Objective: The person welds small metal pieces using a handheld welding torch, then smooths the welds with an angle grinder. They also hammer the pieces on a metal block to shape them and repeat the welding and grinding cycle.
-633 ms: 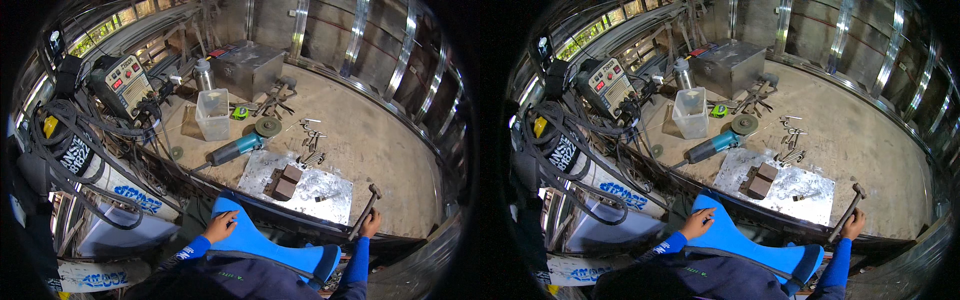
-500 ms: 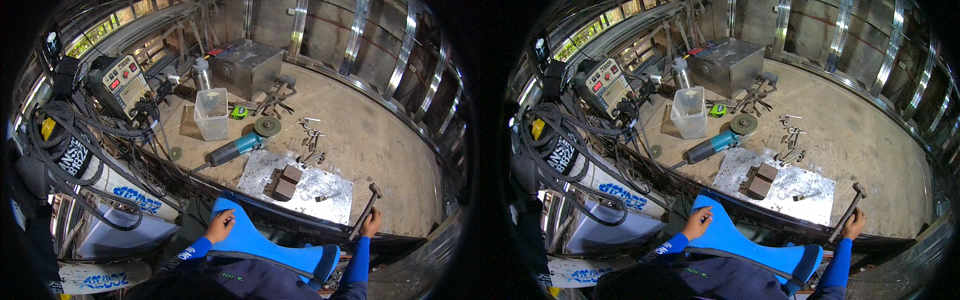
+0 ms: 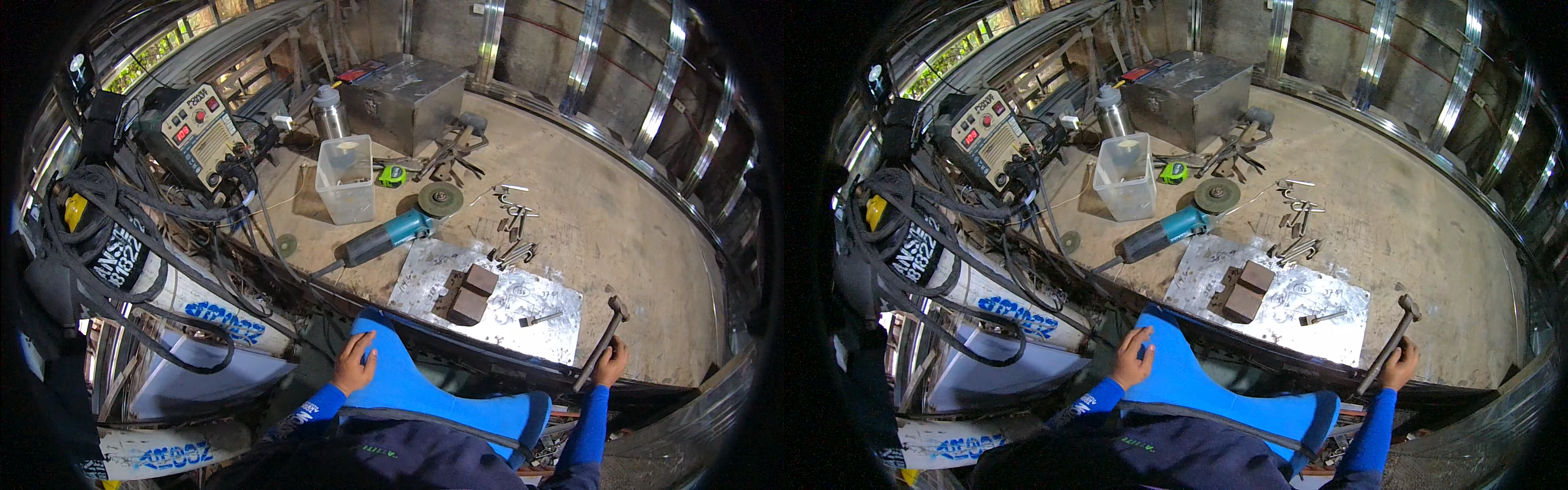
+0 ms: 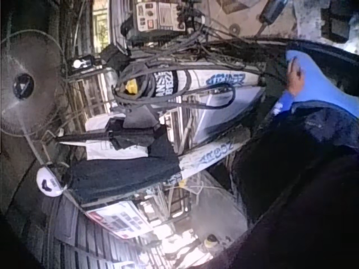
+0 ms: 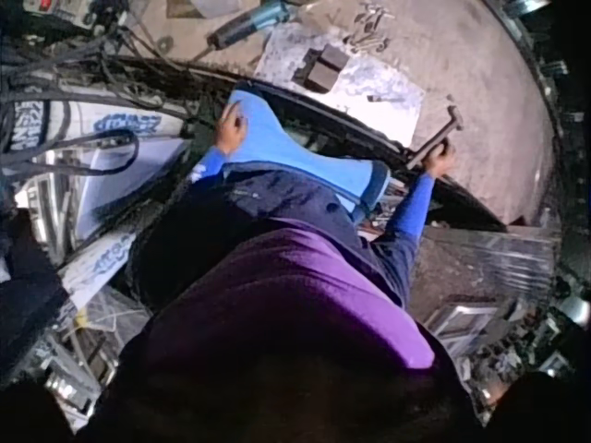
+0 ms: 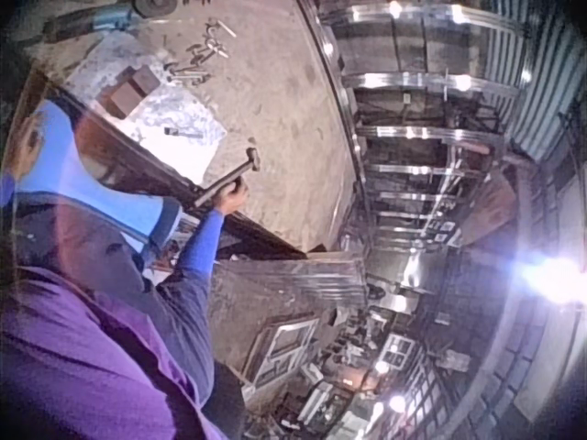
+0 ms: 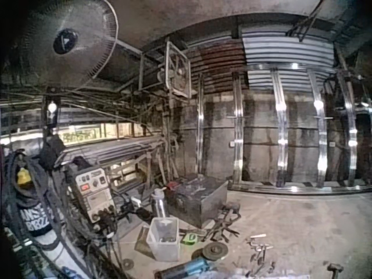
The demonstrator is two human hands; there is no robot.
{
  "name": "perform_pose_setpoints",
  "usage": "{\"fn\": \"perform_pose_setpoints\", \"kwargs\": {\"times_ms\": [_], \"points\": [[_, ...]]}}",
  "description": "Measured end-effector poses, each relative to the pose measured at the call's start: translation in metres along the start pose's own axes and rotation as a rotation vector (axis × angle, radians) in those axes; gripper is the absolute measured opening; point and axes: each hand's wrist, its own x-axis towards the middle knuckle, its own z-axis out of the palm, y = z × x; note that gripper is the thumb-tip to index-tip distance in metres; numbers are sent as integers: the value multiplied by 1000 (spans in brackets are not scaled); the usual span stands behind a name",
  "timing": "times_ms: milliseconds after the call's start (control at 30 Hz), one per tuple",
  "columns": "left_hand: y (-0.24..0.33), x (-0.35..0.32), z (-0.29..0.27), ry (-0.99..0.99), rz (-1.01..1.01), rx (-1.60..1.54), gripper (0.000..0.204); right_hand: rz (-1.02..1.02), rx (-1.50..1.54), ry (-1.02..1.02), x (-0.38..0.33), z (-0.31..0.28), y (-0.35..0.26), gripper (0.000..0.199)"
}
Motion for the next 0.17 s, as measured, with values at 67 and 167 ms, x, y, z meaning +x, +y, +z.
{"fn": "perform_pose_setpoints", "kwargs": {"times_ms": [67,167], "points": [[7,20,-13,163,124,142,47,217,223,-37,3,0,17,30],[11,65,-26,373,120,154,46,718,610,-101,43,-22,76,40]]}}
